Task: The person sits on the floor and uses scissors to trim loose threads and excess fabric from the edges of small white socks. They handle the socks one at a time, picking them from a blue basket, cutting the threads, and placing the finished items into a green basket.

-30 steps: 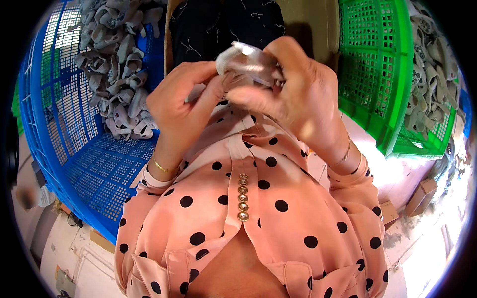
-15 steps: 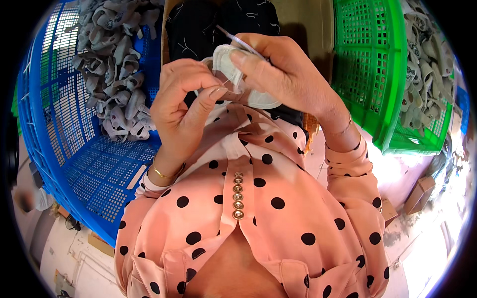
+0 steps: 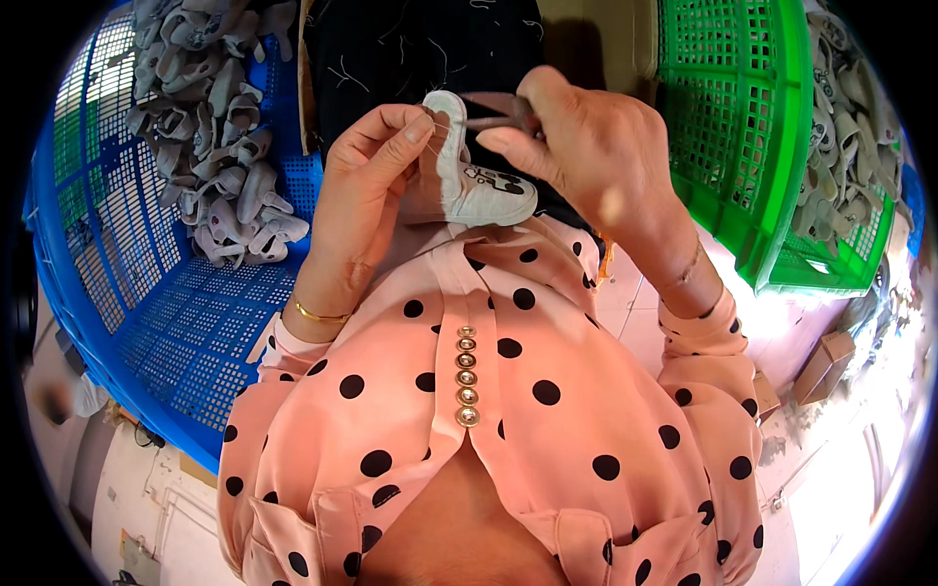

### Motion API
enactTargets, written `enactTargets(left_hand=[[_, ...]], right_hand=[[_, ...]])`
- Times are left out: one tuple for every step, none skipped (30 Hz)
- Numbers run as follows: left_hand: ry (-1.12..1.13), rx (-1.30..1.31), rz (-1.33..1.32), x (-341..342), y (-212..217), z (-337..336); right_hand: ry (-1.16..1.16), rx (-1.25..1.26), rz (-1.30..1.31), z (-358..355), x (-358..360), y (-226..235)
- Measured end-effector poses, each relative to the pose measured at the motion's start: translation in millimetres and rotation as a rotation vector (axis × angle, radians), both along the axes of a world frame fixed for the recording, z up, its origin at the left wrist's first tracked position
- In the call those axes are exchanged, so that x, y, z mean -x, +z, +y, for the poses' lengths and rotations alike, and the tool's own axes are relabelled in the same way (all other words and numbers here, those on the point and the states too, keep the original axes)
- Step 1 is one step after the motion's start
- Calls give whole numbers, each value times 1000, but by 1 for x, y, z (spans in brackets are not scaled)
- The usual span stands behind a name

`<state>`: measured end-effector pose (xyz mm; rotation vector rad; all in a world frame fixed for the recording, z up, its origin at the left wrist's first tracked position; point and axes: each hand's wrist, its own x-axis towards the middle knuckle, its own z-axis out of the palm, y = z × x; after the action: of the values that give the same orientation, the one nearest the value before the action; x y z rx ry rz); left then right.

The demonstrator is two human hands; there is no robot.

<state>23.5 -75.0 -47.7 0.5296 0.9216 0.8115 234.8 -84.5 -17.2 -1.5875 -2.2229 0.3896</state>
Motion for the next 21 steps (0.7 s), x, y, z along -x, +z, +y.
enactTargets(left_hand=[[8, 15, -24, 0, -1, 1], [7, 27, -29, 0, 0, 1], [7, 39, -34, 0, 1, 2], [8, 51, -38, 0, 1, 3], [-3, 49, -49, 1, 0, 3], [-13, 47, -60, 2, -3, 4], [-24, 45, -71, 3, -5, 4], [-29, 47, -83, 3, -6, 4], [-36, 49, -94, 4, -7, 3], [-42, 51, -106, 5, -8, 3], [-37, 49, -107, 5, -8, 3], [-31, 47, -109, 5, -8, 3], [-27, 45, -110, 5, -7, 3], [-27, 43, -108, 4, -7, 2], [-28, 40, -105, 4, -6, 2], [-28, 38, -103, 3, -6, 1], [-25, 42, -103, 4, -5, 2], [-21, 47, -103, 5, -4, 2], [-16, 52, -102, 6, -4, 2], [-12, 48, -94, 6, -3, 2], [-7, 45, -86, 7, -2, 2]], right_hand=[[31, -9, -92, -1, 0, 3], [61, -19, -185, -2, 0, 8], [92, -30, -277, 0, 1, 11], [108, -75, -276, 2, 4, 13], [119, -72, -298, 4, 4, 15], [131, -70, -320, 5, 4, 16], [144, -68, -342, 6, 5, 16], [163, -77, -356, 8, 5, 17], [181, -85, -369, 10, 5, 18], [199, -94, -383, 11, 6, 18], [209, -100, -392, 11, 6, 18], [219, -106, -401, 11, 7, 18], [228, -112, -410, 12, 8, 18], [234, -110, -424, 12, 9, 18], [240, -108, -437, 12, 10, 18], [247, -106, -450, 13, 10, 18], [222, -69, -412, 13, 9, 17], [197, -33, -374, 12, 7, 16], [174, 4, -336, 12, 6, 15], [89, 79, -225, 12, 5, 13], [4, 153, -114, 13, 5, 11]])
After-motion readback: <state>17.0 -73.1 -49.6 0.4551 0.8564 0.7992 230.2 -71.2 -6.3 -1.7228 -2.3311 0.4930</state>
